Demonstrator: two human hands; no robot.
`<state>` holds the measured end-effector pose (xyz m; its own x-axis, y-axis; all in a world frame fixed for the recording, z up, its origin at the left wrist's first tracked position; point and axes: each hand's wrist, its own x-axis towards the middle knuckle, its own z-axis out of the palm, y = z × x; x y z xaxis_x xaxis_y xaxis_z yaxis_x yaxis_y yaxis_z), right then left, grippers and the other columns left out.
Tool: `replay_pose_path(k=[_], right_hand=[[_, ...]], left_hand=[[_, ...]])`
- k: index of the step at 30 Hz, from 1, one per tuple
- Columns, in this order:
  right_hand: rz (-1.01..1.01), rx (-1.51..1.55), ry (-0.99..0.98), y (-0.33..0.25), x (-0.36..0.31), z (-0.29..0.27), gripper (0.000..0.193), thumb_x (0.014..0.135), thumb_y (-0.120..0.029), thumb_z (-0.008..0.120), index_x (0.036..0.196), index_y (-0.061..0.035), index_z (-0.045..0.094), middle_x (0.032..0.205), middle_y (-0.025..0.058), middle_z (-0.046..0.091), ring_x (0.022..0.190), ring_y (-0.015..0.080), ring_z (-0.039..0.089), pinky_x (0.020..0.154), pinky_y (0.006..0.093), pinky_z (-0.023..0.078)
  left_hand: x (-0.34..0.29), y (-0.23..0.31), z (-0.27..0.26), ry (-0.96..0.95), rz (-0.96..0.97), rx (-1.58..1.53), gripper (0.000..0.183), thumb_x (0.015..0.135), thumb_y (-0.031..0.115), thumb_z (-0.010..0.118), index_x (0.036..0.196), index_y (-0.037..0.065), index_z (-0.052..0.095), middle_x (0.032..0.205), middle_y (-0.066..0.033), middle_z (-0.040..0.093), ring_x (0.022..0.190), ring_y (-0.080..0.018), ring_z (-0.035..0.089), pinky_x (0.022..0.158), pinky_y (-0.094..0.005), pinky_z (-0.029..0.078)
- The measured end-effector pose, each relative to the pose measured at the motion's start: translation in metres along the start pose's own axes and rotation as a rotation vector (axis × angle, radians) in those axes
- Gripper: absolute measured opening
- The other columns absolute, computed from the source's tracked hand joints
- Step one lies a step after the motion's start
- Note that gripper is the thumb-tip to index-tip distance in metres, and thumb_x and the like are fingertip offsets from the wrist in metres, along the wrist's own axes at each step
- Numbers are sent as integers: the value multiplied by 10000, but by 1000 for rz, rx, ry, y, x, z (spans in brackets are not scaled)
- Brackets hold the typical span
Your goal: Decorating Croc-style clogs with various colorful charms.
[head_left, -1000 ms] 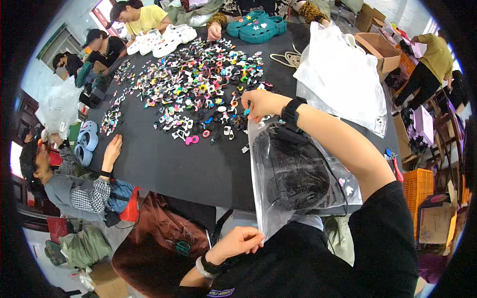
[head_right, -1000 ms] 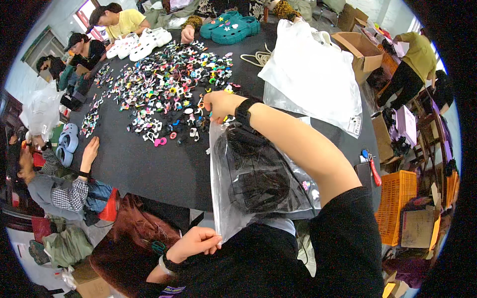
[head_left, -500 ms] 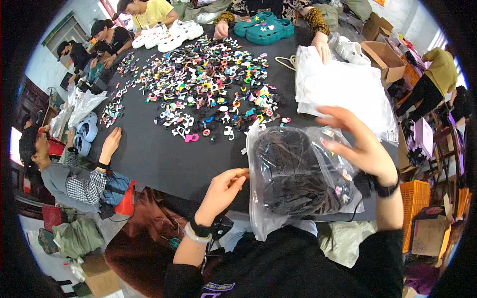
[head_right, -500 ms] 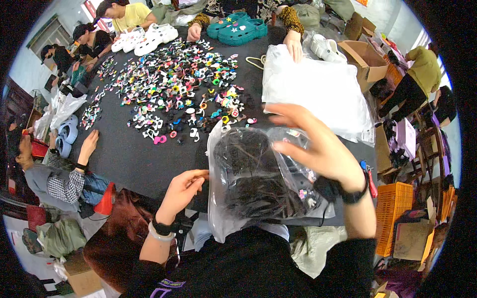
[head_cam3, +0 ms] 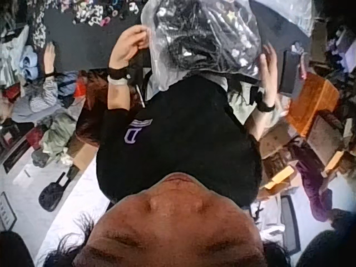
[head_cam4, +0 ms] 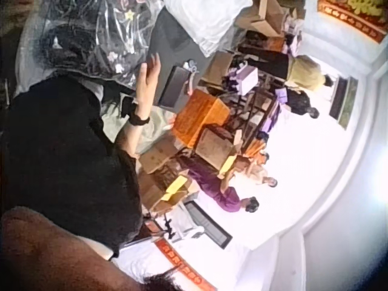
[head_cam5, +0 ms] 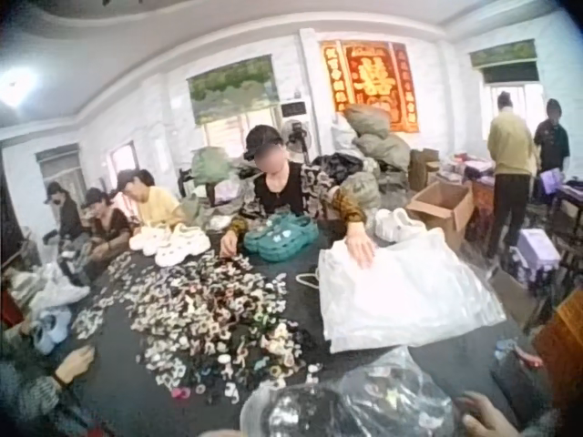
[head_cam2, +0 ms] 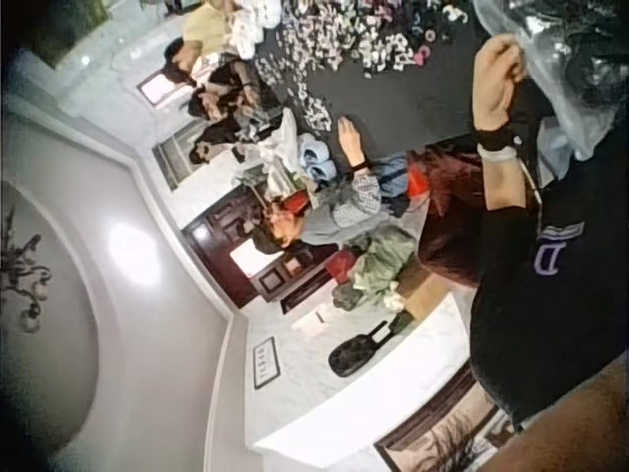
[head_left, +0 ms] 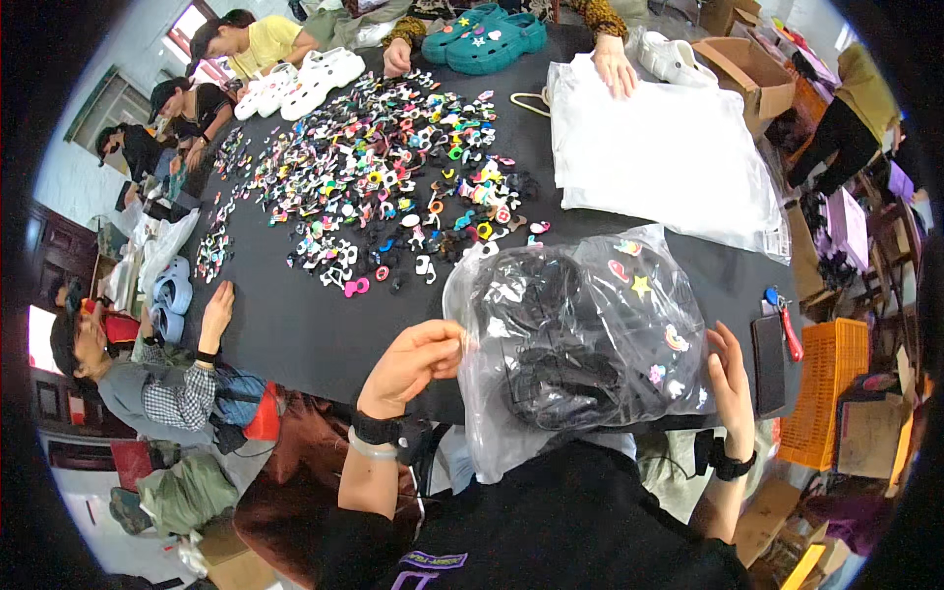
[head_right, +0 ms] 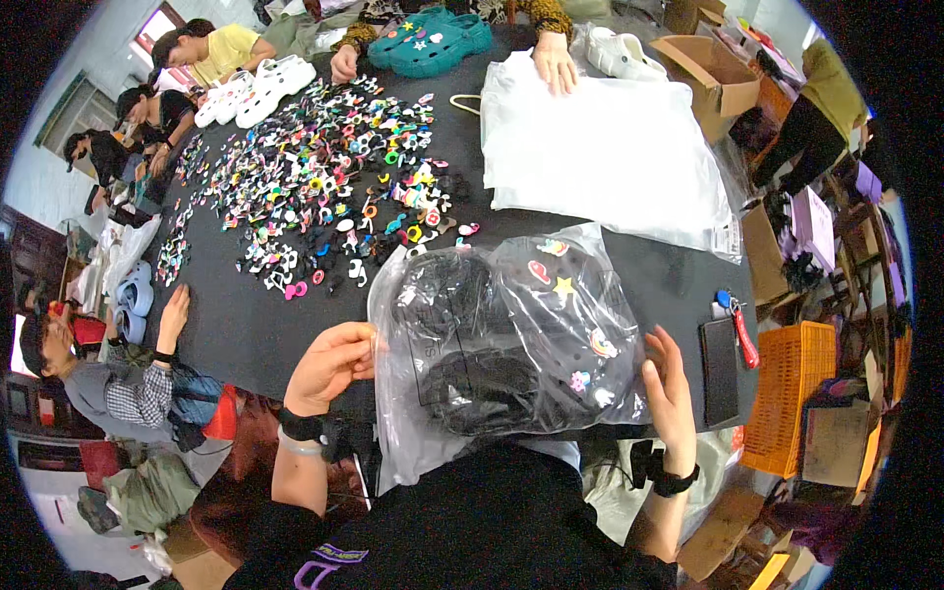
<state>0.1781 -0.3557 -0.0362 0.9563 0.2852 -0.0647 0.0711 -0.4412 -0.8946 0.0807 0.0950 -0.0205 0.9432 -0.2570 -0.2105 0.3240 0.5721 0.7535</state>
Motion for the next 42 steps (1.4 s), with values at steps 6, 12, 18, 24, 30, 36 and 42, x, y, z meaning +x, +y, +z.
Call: replay_pose_path(k=[6,12,18,24,30,36,42], right_hand=[[0,-28,1,3,14,16,474,1020,-265,406,1416,-4,395,1360,175,516,1256,257,479,1054,352,351],[57,-65,116,6,21,23,404,1025,-267,421,1196,60,584,1152,185,626,1100,250,574,965,325,408],[-253,-135,191,28,31,22,312,1016,-196,452,956,76,593,855,102,561,827,179,531,798,299,426],[-151,39,173,49,37,24,285,1011,-197,453,899,60,508,899,84,498,880,170,486,837,271,386],[-135,-152,211,26,26,25,377,1016,-275,486,1073,85,581,994,191,641,916,300,573,862,358,449],[-26,16,348,23,28,28,288,1010,-179,464,864,56,540,764,62,501,743,126,455,693,280,405],[-69,40,345,14,22,27,284,1009,-174,472,789,5,450,690,13,346,674,95,327,581,267,326]], left_hand=[[4,-4,31,-46,383,527,469,814,-94,588,1261,47,608,1470,-162,422,1345,-274,418,1105,-387,319],[32,7,68,-93,470,1698,554,759,361,733,1204,69,580,1222,-167,569,1185,-331,515,1027,-459,345],[40,13,87,-51,418,1820,573,754,411,674,1108,-7,504,1151,-168,551,1080,-317,519,892,-419,371],[32,17,76,-360,324,1565,317,817,175,583,1114,72,552,1136,-152,497,1080,-323,472,879,-427,373],[28,-1,73,-362,592,1680,312,834,362,630,830,51,643,1221,-256,472,1066,-388,494,814,-474,427],[45,11,77,-213,786,1883,381,772,431,665,682,63,621,809,-128,561,765,-307,548,612,-417,447],[17,50,95,-142,983,1859,258,671,297,624,559,141,451,621,-19,439,592,-221,507,477,-375,350]])
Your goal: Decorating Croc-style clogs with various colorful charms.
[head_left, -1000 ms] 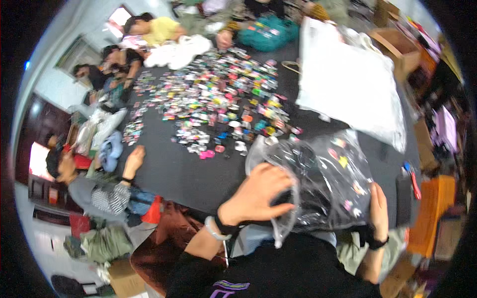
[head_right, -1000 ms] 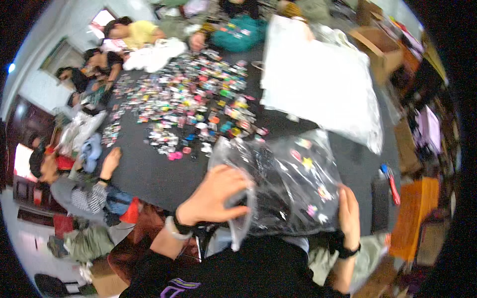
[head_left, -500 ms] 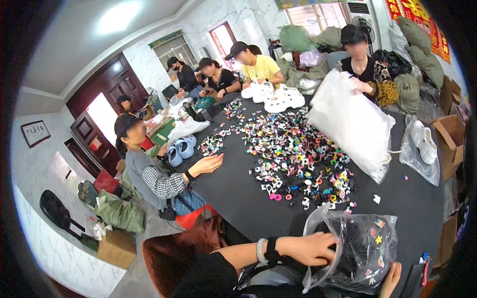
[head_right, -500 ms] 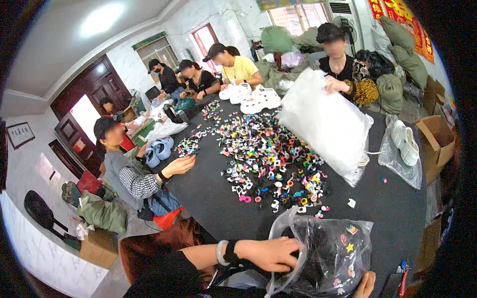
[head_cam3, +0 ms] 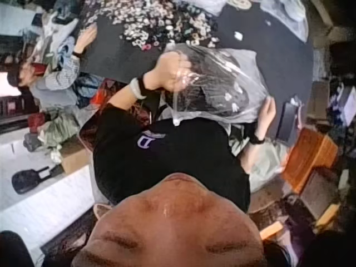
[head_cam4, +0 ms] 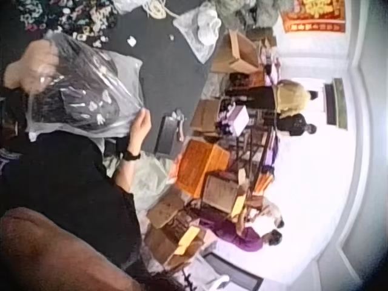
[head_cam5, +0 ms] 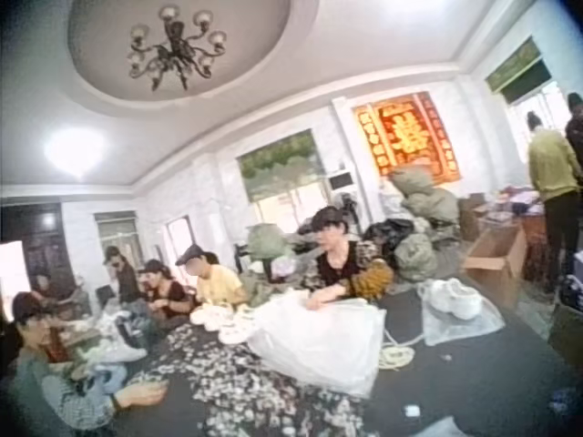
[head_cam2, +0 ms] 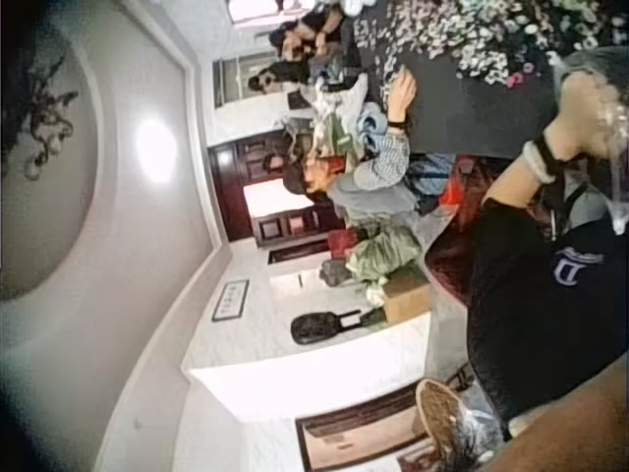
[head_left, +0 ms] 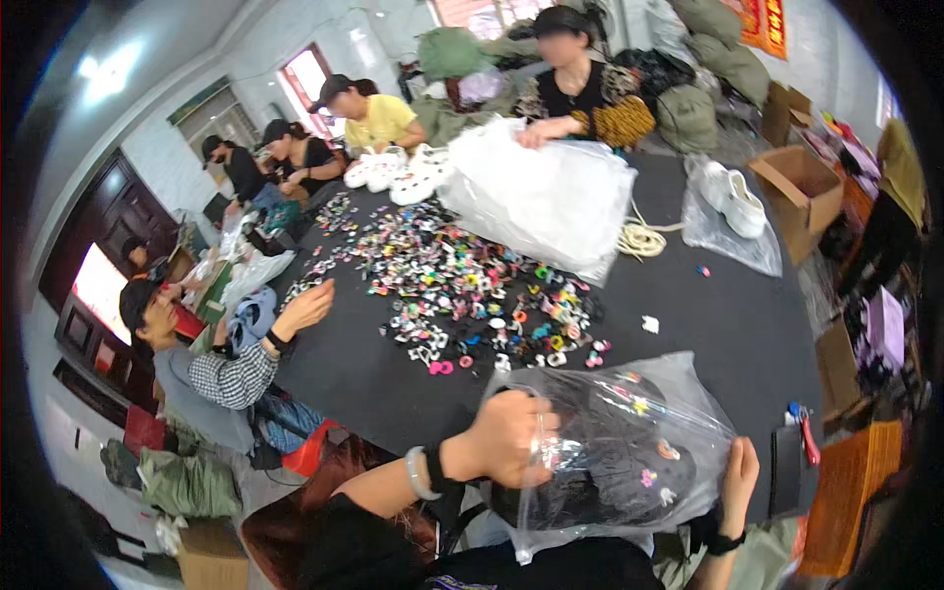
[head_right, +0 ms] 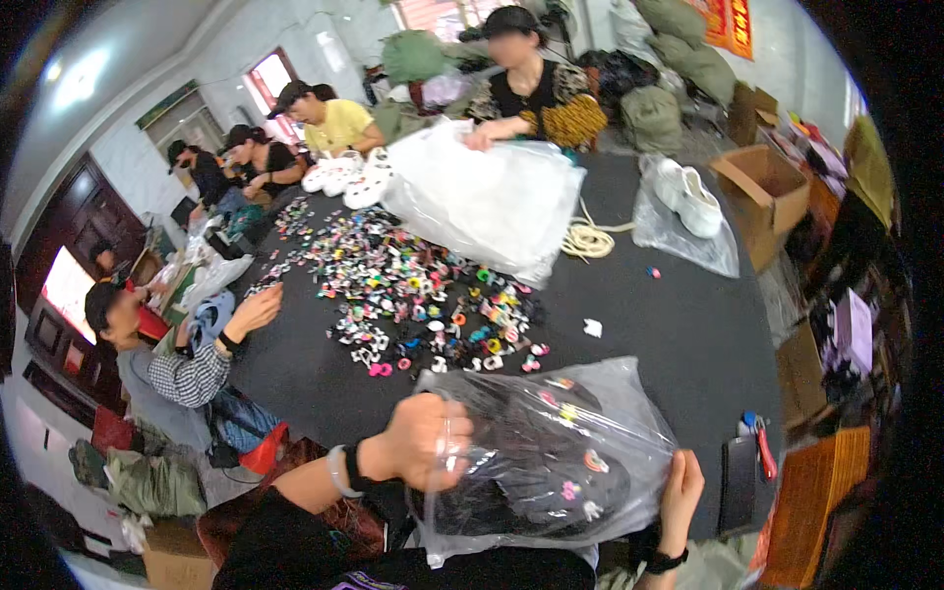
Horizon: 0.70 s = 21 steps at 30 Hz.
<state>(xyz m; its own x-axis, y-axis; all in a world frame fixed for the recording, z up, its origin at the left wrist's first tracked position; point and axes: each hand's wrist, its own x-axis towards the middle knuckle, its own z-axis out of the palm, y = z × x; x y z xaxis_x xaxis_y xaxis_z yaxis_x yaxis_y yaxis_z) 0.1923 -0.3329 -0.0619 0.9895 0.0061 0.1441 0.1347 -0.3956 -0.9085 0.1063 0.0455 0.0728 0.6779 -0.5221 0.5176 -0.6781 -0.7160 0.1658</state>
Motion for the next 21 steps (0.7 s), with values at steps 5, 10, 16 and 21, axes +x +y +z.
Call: replay_pose_path(k=[5,10,16,21], right_hand=[[-75,-27,8,-20,5,-1,259,993,-153,508,787,4,499,680,-19,395,651,76,349,565,248,321],[-23,261,-79,-39,18,-8,110,939,-125,618,866,-84,546,695,-123,390,598,-13,301,522,170,225],[-22,262,-205,-41,29,1,287,1002,-255,494,1188,-41,535,1088,29,537,979,109,492,851,243,390],[269,1203,-277,-40,7,7,799,956,-624,369,1467,-15,291,1486,152,364,1335,302,388,1119,459,296]], left_hand=[[-22,18,-36,-2,-22,-43,164,604,242,642,580,142,514,679,0,548,577,-199,520,482,-351,349],[-40,13,-57,17,-52,-15,155,654,218,538,570,93,504,673,-50,589,524,-222,535,443,-352,307],[-48,-1,-45,187,-97,-71,266,748,234,517,565,44,492,637,-100,562,507,-281,488,476,-380,334],[-45,-5,-43,280,-178,-103,341,834,232,482,557,36,458,610,-113,513,528,-301,486,500,-391,339]])
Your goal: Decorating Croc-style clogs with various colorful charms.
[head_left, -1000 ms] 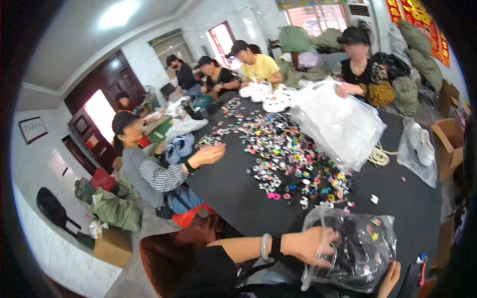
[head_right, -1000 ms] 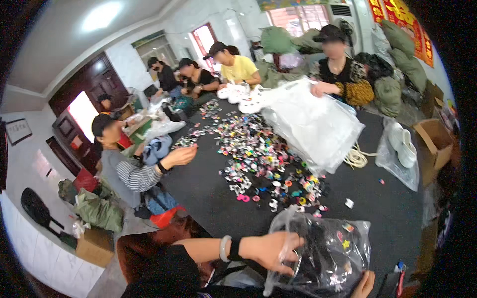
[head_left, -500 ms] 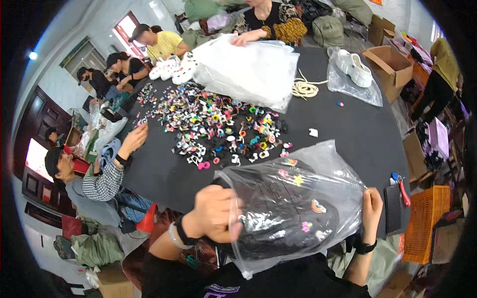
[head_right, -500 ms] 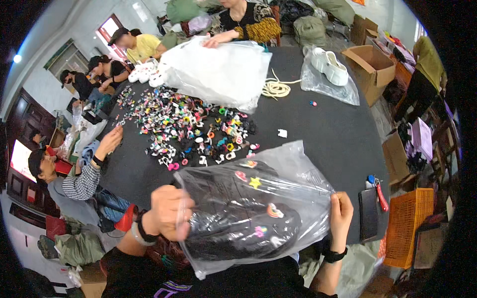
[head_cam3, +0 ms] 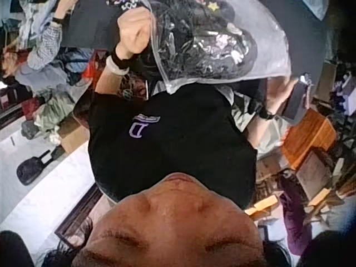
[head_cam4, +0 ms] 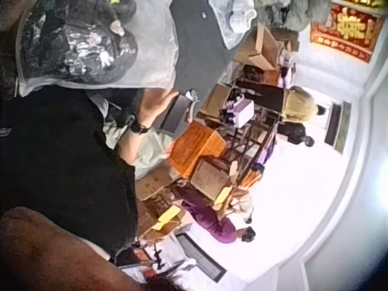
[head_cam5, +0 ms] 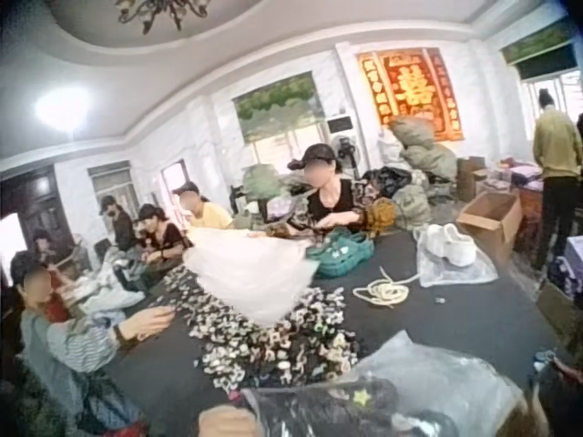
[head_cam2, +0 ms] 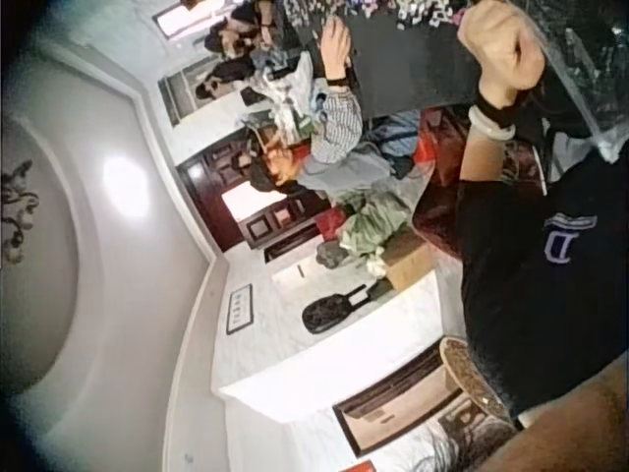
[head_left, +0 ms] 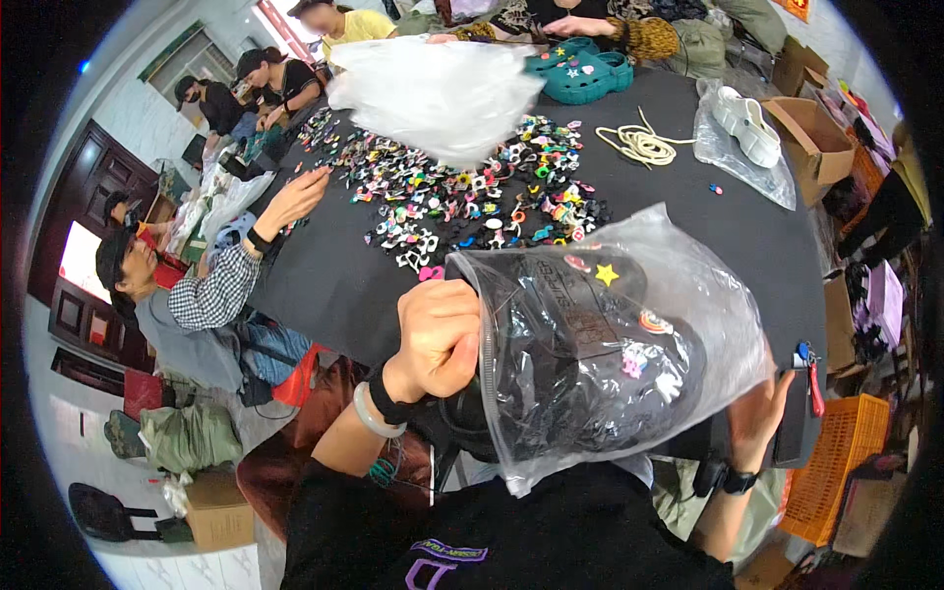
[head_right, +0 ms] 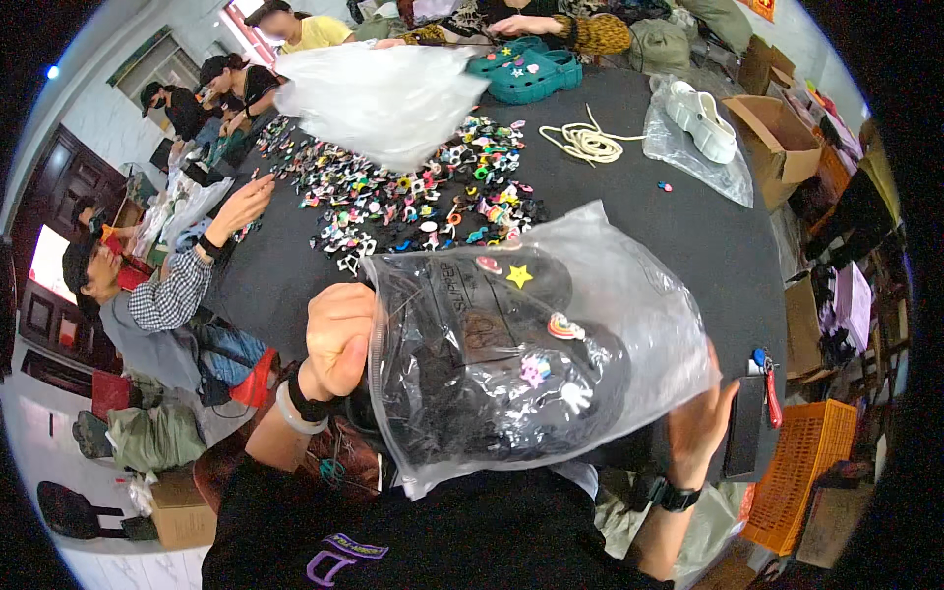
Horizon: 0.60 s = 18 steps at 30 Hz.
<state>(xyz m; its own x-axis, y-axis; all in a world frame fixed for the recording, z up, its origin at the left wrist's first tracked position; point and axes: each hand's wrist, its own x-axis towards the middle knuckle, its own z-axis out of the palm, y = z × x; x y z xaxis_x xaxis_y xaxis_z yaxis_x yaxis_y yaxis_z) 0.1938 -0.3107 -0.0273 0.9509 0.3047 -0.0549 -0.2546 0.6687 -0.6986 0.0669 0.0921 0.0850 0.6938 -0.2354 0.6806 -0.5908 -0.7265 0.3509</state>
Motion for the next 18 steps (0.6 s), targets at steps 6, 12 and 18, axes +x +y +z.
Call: replay_pose_path(k=[6,12,18], right_hand=[[300,-108,37,51,-29,25,913,865,-731,429,1460,-47,315,1452,167,397,1304,352,410,1095,558,292],[162,-354,-21,52,-35,35,957,834,-745,457,1472,-52,286,1470,171,367,1320,365,386,1092,576,288],[133,-415,-42,49,-36,38,1005,802,-759,485,1484,-58,256,1487,175,337,1336,377,362,1089,595,283]], left_hand=[[5,25,11,-103,135,49,244,749,226,506,553,84,481,659,-68,601,537,-241,542,458,-362,279],[3,49,27,-116,280,-138,306,814,284,460,605,84,561,685,-49,625,545,-200,568,450,-340,241],[-2,54,21,-116,285,-125,331,829,304,437,628,89,587,711,-41,642,548,-180,572,459,-333,227]])
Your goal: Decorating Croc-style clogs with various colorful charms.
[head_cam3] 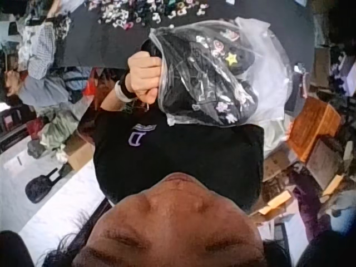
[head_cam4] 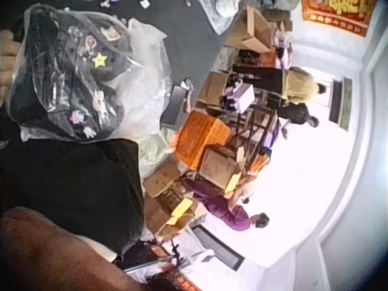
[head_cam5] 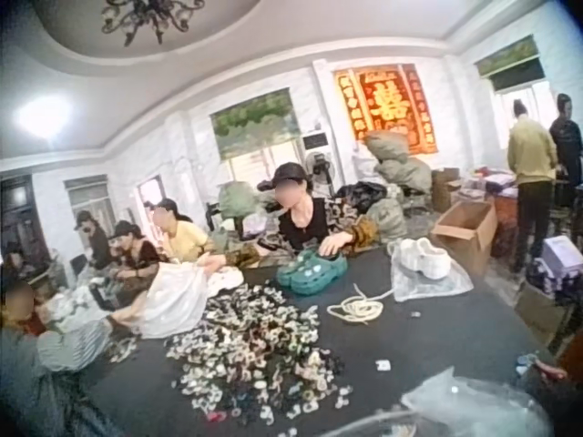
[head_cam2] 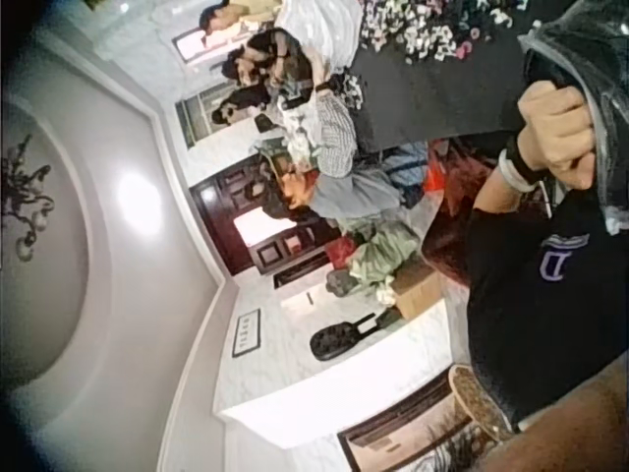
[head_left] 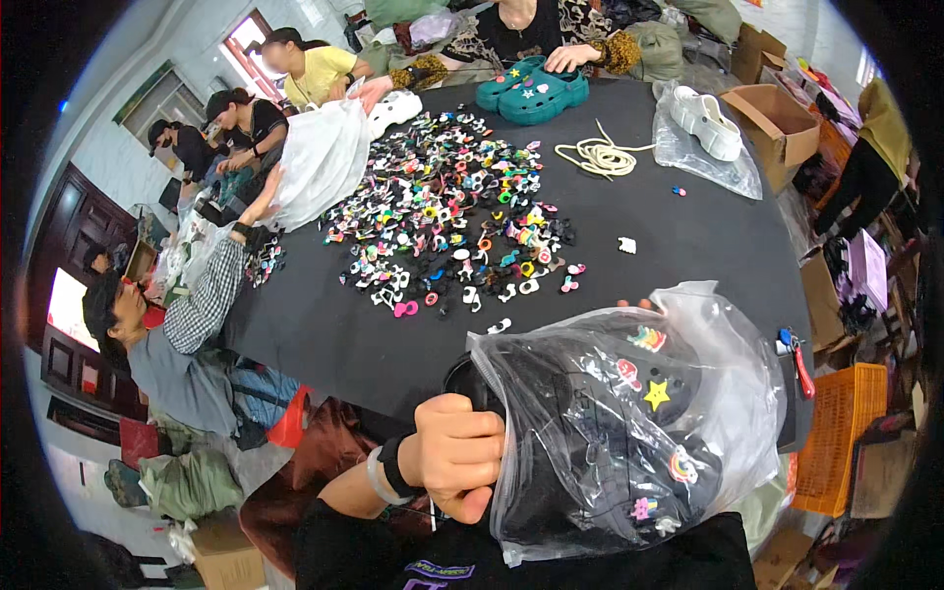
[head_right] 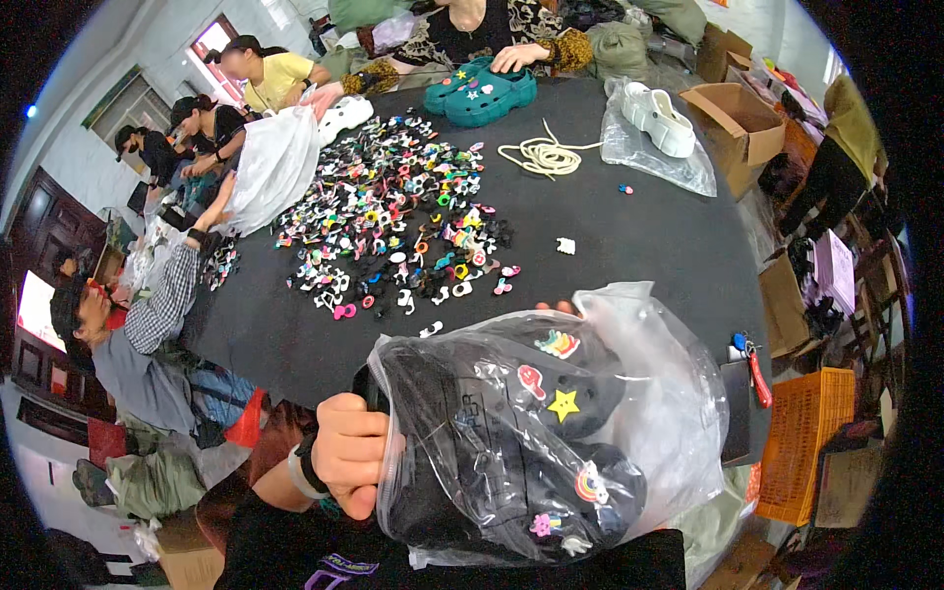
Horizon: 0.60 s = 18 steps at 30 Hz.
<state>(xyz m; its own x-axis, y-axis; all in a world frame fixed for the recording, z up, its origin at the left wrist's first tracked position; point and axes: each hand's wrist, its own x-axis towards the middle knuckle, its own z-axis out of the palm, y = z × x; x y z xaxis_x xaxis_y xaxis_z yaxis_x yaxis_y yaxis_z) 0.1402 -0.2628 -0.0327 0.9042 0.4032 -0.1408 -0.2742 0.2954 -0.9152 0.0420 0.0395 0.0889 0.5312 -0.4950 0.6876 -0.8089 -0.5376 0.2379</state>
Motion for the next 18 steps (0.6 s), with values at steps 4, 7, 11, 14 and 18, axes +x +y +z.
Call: replay_pose_path(k=[4,7,11,14,18], right_hand=[[-2,-20,-10,1,0,0,1038,780,-768,504,1492,-61,237,1499,177,317,1347,386,346,1088,607,281],[-6,-16,-26,-1,-1,1,1064,765,-775,519,1498,-64,222,1508,179,302,1355,392,334,1086,617,279],[-22,54,-35,-7,1,0,1099,743,-785,538,1506,-68,202,1520,182,281,1366,401,318,1084,629,276],[-43,287,-5,-14,5,-9,1126,727,-792,552,1512,-71,188,1529,183,266,1374,407,306,1083,639,274],[1,689,-1,-20,-11,-27,1163,706,-801,571,1520,-74,168,1541,186,246,1385,415,290,1081,651,271]], left_hand=[[-4,13,-9,-54,-42,98,366,859,335,410,614,98,542,742,-42,641,581,-170,583,468,-319,241],[-11,20,-21,-78,-69,215,390,889,346,397,601,101,493,727,-42,623,600,-176,582,483,-326,269],[-19,15,-20,-54,-101,218,489,946,414,375,590,99,490,722,-47,622,608,-186,580,494,-325,278],[-24,12,-22,-19,-109,280,391,877,358,445,576,110,458,690,-37,587,597,-172,562,487,-304,283],[-34,8,-30,3,-232,367,327,792,335,494,562,105,460,689,-40,591,593,-196,556,499,-335,301]])
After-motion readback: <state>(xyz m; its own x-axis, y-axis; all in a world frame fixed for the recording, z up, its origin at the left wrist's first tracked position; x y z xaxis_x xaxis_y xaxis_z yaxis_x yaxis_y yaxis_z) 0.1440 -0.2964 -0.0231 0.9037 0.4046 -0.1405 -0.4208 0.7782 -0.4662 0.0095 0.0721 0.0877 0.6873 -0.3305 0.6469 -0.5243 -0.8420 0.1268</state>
